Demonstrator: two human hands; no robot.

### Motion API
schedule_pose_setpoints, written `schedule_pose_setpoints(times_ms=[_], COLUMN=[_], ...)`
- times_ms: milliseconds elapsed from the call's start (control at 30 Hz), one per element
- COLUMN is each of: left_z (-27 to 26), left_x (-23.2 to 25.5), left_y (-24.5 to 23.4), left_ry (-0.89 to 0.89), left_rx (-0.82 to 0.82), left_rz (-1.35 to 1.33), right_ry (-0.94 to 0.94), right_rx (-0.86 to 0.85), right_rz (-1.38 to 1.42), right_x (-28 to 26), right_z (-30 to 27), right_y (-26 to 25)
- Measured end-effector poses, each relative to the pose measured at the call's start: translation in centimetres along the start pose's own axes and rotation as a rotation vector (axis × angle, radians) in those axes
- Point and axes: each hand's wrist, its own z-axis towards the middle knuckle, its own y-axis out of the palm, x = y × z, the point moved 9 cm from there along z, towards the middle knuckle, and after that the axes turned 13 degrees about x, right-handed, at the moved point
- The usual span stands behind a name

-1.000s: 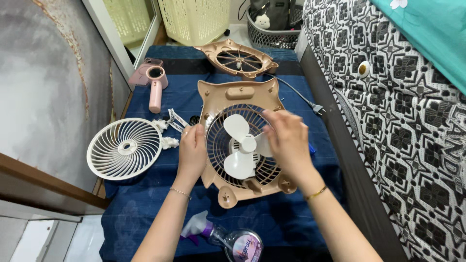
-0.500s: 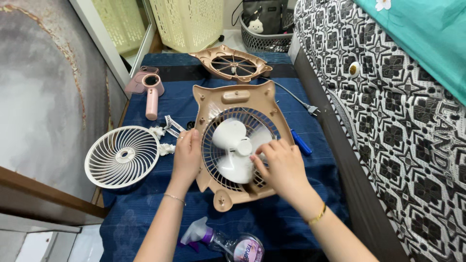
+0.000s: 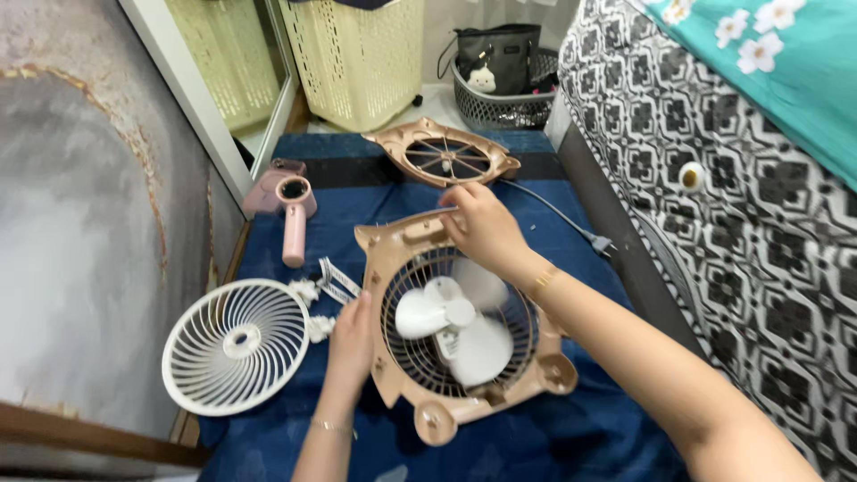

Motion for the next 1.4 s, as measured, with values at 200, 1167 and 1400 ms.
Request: schedule_pose_setpoints(times_ms=[200,1167,1400], left_z=[-1.0,-0.8,0.4], left_x=[-0.7,2.4,2.7], left_y=[-0.2,-0.3,0.5], left_ry=[-0.031,0.076,0.093], left_rx=[0.023,0.034,0.026], left_rz=[-0.004,0.118,0.126], right_ry=[-0.033,0.101,-0.425], right_rx=[-0.117,-0.195,0.039], right_rz=[-0.076,-0.385,-0.352], right_x=[4.4,4.2,-8.6], right_z=[5.3,8.2,3.9], right_y=[11.4,7.8,-3.0])
